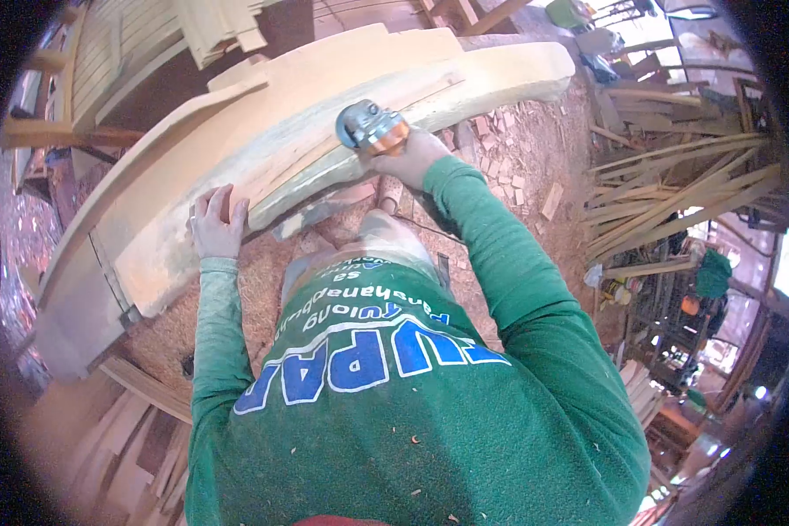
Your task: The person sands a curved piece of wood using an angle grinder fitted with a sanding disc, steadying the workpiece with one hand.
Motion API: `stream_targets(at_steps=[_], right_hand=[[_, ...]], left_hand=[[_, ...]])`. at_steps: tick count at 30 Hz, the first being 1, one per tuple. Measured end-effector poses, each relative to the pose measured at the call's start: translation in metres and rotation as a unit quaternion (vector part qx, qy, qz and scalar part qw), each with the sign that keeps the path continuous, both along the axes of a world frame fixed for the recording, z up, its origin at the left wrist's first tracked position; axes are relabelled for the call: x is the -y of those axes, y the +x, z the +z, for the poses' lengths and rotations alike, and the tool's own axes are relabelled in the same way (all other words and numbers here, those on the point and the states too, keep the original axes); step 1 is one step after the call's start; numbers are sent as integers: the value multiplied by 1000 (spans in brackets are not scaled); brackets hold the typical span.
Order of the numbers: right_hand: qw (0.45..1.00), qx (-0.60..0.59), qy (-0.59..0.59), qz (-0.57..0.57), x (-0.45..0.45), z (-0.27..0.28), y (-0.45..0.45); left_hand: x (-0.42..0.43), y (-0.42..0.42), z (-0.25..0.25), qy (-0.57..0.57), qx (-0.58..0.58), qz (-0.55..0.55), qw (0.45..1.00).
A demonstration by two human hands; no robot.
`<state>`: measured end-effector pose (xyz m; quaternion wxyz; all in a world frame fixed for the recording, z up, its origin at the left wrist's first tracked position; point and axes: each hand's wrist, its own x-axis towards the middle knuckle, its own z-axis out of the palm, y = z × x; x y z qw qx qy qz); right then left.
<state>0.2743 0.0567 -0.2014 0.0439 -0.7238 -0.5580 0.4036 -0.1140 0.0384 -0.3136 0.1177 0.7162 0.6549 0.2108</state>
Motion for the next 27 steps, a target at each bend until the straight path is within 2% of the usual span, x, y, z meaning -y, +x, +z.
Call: stream_targets(at_steps=[4,5,7,9,10,12,14,16,17,20,21,23,24,25,26,27], right_hand=[[998,1,22,-59,-17,-14,83],[998,45,4,-45,-23,-15,95],[998,36,36,-22,-29,-5,126],[989,-41,117,-79,-27,-23,170],[967,-120,171,-147,-19,-49,193],[911,-211,222,-276,-2,-36,207],[893,-204,244,-318,17,-45,237],[874,-207,241,-369,37,-52,262],[866,-211,244,-383,46,-48,269],[850,-218,261,-402,69,-58,297],[847,-219,267,-405,75,-62,305],[851,-196,219,-435,84,-56,315],[853,-184,192,-450,89,-50,318],[848,-166,196,-463,91,-47,318],[851,-147,190,-468,95,-50,320],[854,-128,181,-470,99,-55,323]], left_hand=[[-19,42,-1,-28,-39,-14,999],[-19,52,2,-25,-53,-24,998],[-25,66,0,-19,-51,-35,998],[-31,65,4,-40,-66,-42,996],[-34,63,12,-52,-75,-41,995],[-37,80,34,-203,-48,7,978],[-36,85,36,-152,-19,-50,987],[-47,103,21,-203,175,-4,963],[-54,115,19,-231,271,16,934],[-117,184,60,-274,325,100,900],[-146,208,70,-263,413,124,863],[-238,242,74,-164,350,50,921],[-303,247,60,-192,409,42,891],[-365,260,92,-201,274,7,940],[-404,285,92,49,196,0,979],[-410,314,124,126,73,9,989]])
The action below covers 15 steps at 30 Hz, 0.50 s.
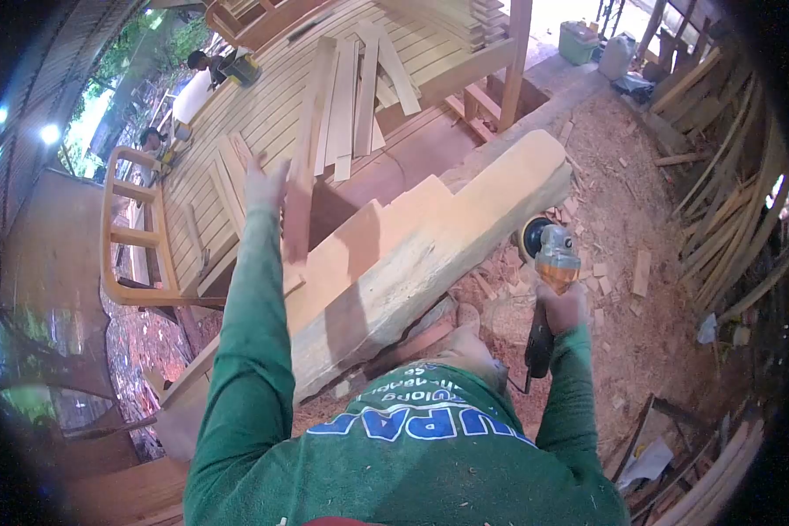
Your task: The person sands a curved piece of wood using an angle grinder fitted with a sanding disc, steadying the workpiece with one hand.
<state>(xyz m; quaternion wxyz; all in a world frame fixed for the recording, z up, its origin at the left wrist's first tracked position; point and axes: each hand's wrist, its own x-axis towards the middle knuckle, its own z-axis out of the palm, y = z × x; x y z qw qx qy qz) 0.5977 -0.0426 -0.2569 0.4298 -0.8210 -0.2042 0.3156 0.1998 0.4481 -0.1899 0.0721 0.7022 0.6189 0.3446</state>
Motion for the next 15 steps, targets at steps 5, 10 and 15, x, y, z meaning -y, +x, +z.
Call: stream_targets(at_steps=[5,10,15], right_hand=[[993,-69,99,11,-7,28,-3],[950,-173,259,-17,-58,20,-7],[908,-266,321,-35,-124,46,-52]], left_hand=[[95,133,4,-179,61,-315,930],[326,173,-90,-525,116,-528,657],[326,162,-63,-657,242,-435,566]])
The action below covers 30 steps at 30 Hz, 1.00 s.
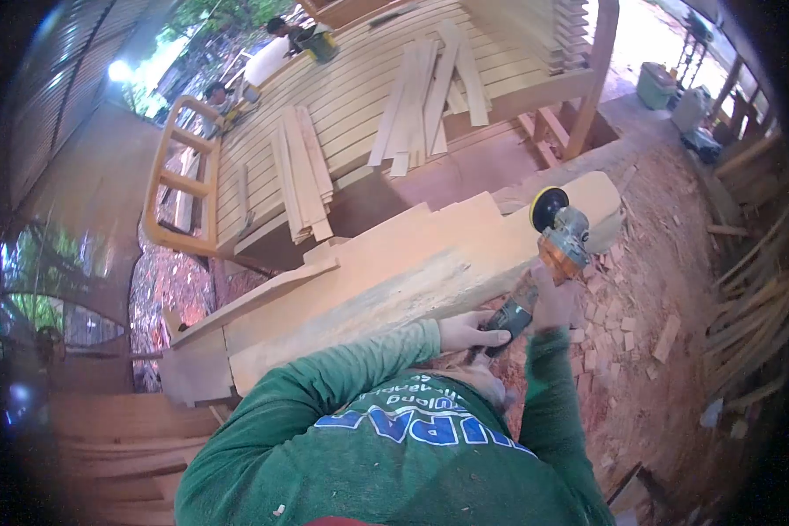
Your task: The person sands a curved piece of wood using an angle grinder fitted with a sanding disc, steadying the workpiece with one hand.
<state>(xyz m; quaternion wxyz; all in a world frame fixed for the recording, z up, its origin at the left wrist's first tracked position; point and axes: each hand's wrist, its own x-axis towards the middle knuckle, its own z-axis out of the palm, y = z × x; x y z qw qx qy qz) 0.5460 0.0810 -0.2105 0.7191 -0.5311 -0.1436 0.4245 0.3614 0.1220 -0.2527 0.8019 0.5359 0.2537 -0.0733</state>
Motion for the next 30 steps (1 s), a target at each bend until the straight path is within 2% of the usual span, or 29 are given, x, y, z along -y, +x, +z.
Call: stream_targets(at_steps=[2,3,5,6,7,8,9,10,11,12,13,14,16,17,18,20,22,24,26,29,30], right_hand=[[998,-48,31,-4,-16,14,-21],[995,-63,25,78,-18,5,-20],[991,-71,-8,113,-31,-15,-40],[989,-77,-31,119,-33,-18,-50],[981,-96,-11,170,-34,-11,-63],[970,-117,8,212,-36,-2,-77],[961,20,19,274,-38,2,-82],[929,153,22,337,-37,4,-82],[894,269,37,357,-32,12,-78],[842,380,50,379,-26,17,-68],[840,348,77,409,-20,9,-56],[842,255,38,474,-10,2,-38],[808,61,-22,585,19,-18,9],[806,51,-81,584,36,-36,28],[798,43,-137,585,54,-59,49],[754,191,-246,579,94,-182,60],[750,239,-333,519,120,-259,54],[817,248,-319,411,106,-287,29],[829,266,-321,372,71,-316,6],[768,318,-360,424,8,-367,-15],[746,334,-368,443,-5,-378,-18]], left_hand=[[-9,-20,40,-47,-33,52,997],[-10,-33,38,-55,-49,88,993],[-3,-55,25,-82,-83,148,982],[-4,-67,29,-112,-30,143,983],[0,-74,44,-119,-46,186,974],[-1,-87,33,-106,-30,222,969],[-6,-90,38,-115,-3,264,958],[-12,-66,96,-45,66,267,960],[-15,-86,63,-25,16,285,958],[-9,-86,79,47,-39,335,940],[-5,-102,68,56,-55,374,924],[-4,-116,60,134,-115,416,892],[-8,-168,38,174,-221,432,857],[-7,-180,38,250,-254,422,833],[-3,-194,31,276,-284,410,821],[8,-227,18,331,-348,380,790],[21,-233,4,381,-370,398,748],[31,-235,-12,409,-397,404,716],[31,-238,-25,422,-429,399,692],[31,-208,-21,435,-473,391,659],[27,-201,-22,426,-456,402,670]])
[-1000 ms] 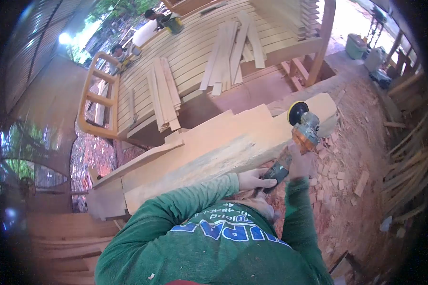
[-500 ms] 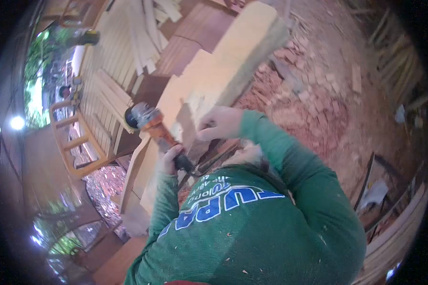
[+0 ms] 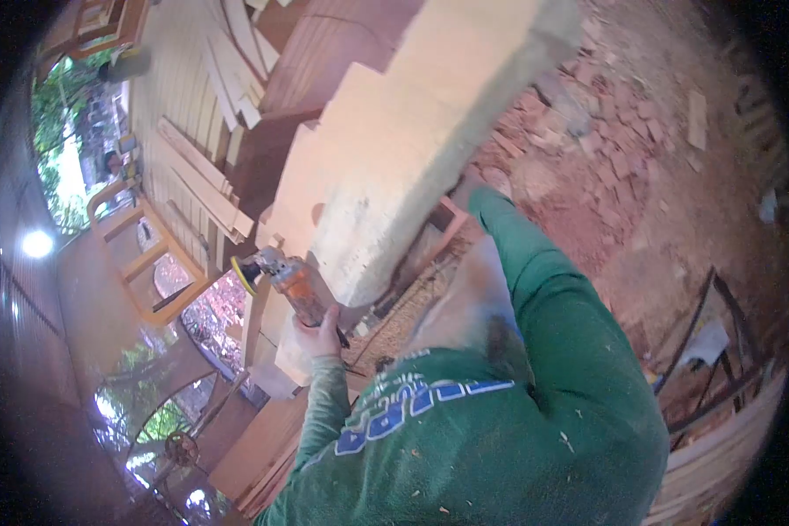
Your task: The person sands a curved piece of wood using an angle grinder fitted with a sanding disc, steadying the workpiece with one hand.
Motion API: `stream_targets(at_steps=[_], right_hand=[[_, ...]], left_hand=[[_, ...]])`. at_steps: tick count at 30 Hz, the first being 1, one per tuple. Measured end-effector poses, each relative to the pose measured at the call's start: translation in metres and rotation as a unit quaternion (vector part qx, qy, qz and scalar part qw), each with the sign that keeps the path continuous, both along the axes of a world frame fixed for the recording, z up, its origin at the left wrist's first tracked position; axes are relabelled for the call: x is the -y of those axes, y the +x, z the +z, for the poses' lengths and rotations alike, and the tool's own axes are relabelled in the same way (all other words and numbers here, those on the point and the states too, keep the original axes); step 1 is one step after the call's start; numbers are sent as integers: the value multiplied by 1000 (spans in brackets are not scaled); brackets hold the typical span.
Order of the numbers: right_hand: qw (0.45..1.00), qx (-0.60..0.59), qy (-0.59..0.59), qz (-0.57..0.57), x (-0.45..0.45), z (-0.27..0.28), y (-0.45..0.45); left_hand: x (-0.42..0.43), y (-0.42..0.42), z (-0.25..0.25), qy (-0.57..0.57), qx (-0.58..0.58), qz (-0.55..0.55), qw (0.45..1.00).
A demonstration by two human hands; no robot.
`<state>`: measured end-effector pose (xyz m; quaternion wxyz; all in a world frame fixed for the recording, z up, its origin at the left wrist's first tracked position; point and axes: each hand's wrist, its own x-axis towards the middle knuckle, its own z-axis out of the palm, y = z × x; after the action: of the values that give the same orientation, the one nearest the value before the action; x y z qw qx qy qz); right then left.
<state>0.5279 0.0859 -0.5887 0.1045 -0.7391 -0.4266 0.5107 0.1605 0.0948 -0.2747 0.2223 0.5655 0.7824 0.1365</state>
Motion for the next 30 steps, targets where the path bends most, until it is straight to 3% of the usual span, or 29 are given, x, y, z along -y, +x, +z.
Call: stream_targets(at_steps=[2,5,13,30], right_hand=[[998,30,-24,45,-17,-16,-1],[994,59,-46,83,-31,-40,0],[985,89,-84,122,-41,-92,2],[978,89,-117,146,-31,-127,4]], left_hand=[[-1,10,3,5,42,5,999],[-7,35,15,-20,-5,16,1000],[-6,23,-5,-2,-1,48,999],[-15,36,7,-46,50,55,996]])
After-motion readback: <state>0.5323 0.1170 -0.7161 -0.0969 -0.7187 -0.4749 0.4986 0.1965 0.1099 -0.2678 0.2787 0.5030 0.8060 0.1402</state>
